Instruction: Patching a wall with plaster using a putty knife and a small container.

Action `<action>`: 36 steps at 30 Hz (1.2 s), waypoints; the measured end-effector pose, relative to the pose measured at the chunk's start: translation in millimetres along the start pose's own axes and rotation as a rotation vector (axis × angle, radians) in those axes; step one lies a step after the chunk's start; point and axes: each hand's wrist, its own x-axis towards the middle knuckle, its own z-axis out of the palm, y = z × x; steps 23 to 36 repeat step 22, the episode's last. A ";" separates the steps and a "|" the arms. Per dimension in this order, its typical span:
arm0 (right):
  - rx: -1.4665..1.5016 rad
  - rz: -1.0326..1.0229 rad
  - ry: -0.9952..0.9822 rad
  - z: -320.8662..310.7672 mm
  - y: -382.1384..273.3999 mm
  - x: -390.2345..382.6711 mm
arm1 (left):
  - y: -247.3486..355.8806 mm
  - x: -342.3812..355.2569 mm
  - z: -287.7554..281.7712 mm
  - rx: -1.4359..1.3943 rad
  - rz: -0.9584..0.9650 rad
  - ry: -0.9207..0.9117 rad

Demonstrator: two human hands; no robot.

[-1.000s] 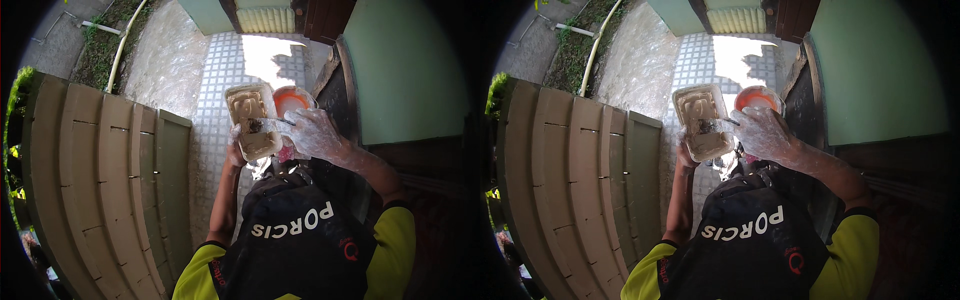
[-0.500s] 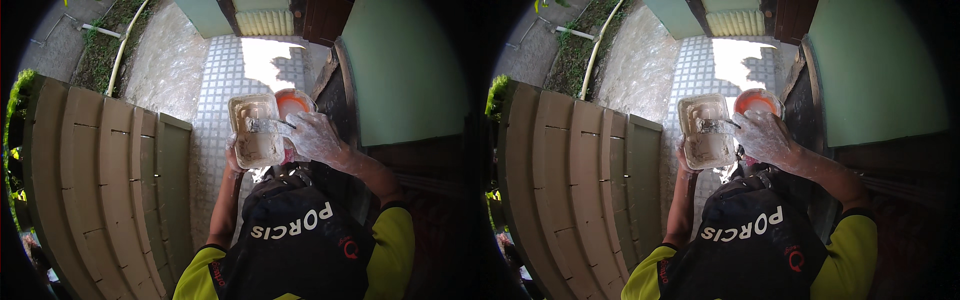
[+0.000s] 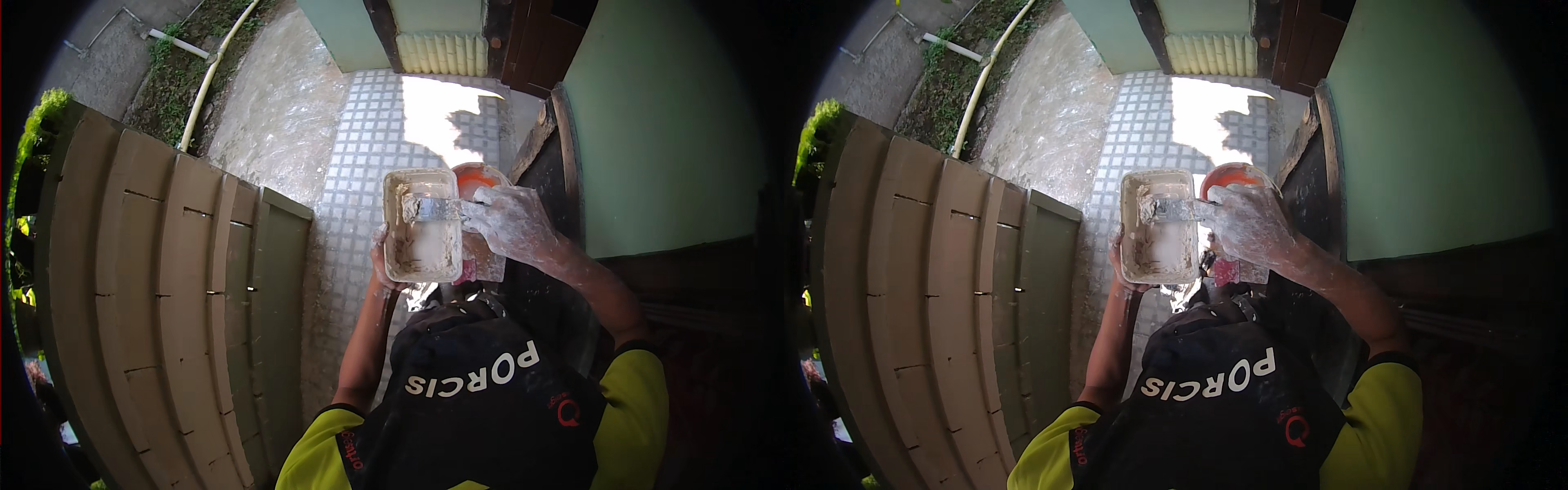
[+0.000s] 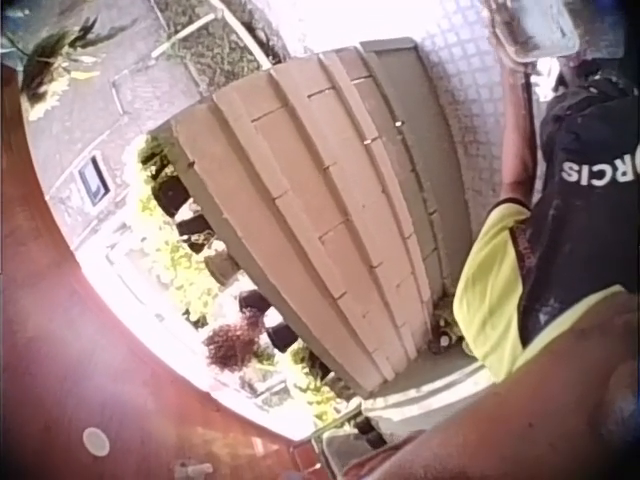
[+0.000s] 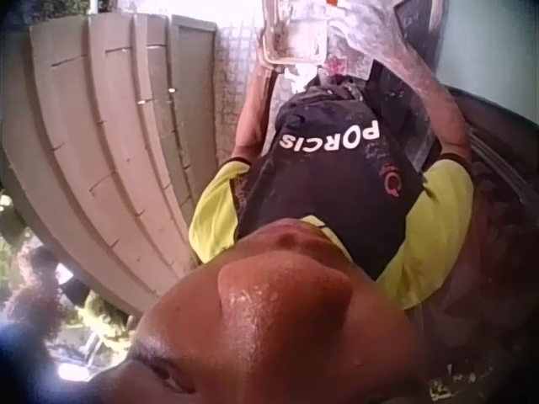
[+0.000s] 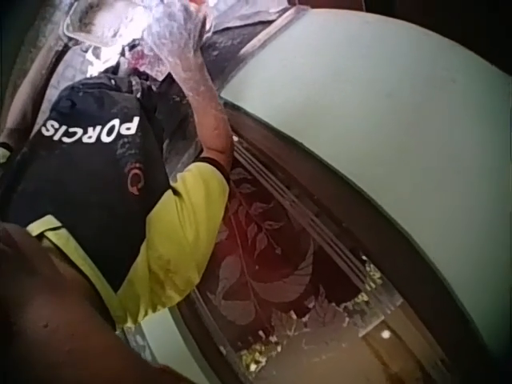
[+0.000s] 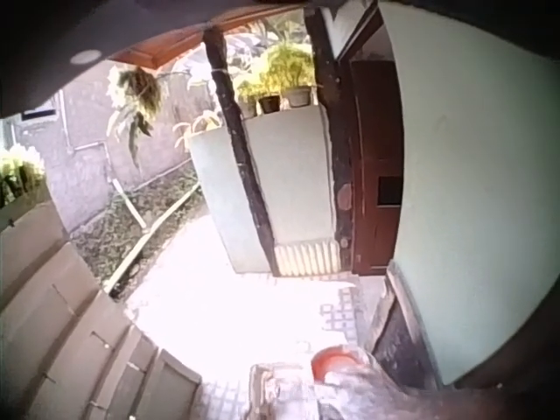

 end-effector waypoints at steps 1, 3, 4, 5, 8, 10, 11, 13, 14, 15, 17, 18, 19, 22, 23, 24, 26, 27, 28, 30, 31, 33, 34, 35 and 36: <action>-0.045 0.013 -0.086 -7.2 -0.3 0.4 | 2.2 -3.4 1.6 -0.034 -0.013 -0.036; -0.088 0.023 -0.175 -7.6 -2.2 -0.1 | 6.5 -5.2 4.6 0.009 -0.063 -0.006; -0.062 0.011 -0.118 -2.8 -3.6 -0.2 | 8.5 -3.5 6.9 0.055 -0.112 0.020; -0.035 -0.001 -0.062 0.7 -5.4 -0.6 | 8.0 -1.2 9.7 0.053 -0.110 0.020; -0.064 0.017 -0.143 4.5 -12.2 -2.0 | 2.9 5.9 15.6 -0.014 -0.075 0.046; -0.049 0.027 -0.124 11.6 -15.9 -6.7 | -0.2 8.2 11.8 -0.019 -0.035 0.045; -0.009 0.032 -0.083 16.5 -15.4 -10.8 | -1.4 10.6 7.6 -0.020 -0.035 0.050; 0.035 0.036 -0.045 19.7 -17.6 -14.8 | -3.1 15.5 1.3 -0.053 -0.080 0.061; 0.072 0.081 -0.102 19.5 -19.1 -16.1 | -3.7 14.3 0.2 -0.054 -0.081 0.065; 0.109 0.126 -0.160 18.9 -20.8 -17.5 | -3.7 12.5 -0.3 -0.038 -0.094 0.066; 0.136 0.102 -0.210 7.8 -29.2 -17.4 | -6.7 11.0 -9.2 -0.025 -0.101 0.078; 0.159 0.084 -0.256 2.7 -34.4 -17.7 | -13.2 16.5 -22.5 -0.274 -0.057 -0.079; 0.161 0.085 -0.257 1.5 -40.7 -20.0 | -14.2 19.8 -24.7 -0.521 -0.016 -0.243; 0.468 0.489 -0.370 -7.1 -59.2 -18.2 | -16.0 15.9 -27.1 -0.137 0.174 -0.047; 0.468 0.489 -0.370 -7.1 -59.2 -18.2 | -16.0 15.9 -27.1 -0.137 0.174 -0.047; 0.468 0.489 -0.370 -7.1 -59.2 -18.2 | -16.0 15.9 -27.1 -0.137 0.174 -0.047; 0.468 0.489 -0.370 -7.1 -59.2 -18.2 | -16.0 15.9 -27.1 -0.137 0.174 -0.047; 0.468 0.489 -0.370 -7.1 -59.2 -18.2 | -16.0 15.9 -27.1 -0.137 0.174 -0.047; 0.468 0.489 -0.370 -7.1 -59.2 -18.2 | -16.0 15.9 -27.1 -0.137 0.174 -0.047; 0.468 0.489 -0.370 -7.1 -59.2 -18.2 | -16.0 15.9 -27.1 -0.137 0.174 -0.047; 0.468 0.489 -0.370 -7.1 -59.2 -18.2 | -16.0 15.9 -27.1 -0.137 0.174 -0.047; 0.468 0.489 -0.370 -7.1 -59.2 -18.2 | -16.0 15.9 -27.1 -0.137 0.174 -0.047; 0.468 0.489 -0.370 -7.1 -59.2 -18.2 | -16.0 15.9 -27.1 -0.137 0.174 -0.047; 0.468 0.489 -0.370 -7.1 -59.2 -18.2 | -16.0 15.9 -27.1 -0.137 0.174 -0.047; 0.468 0.489 -0.370 -7.1 -59.2 -18.2 | -16.0 15.9 -27.1 -0.137 0.174 -0.047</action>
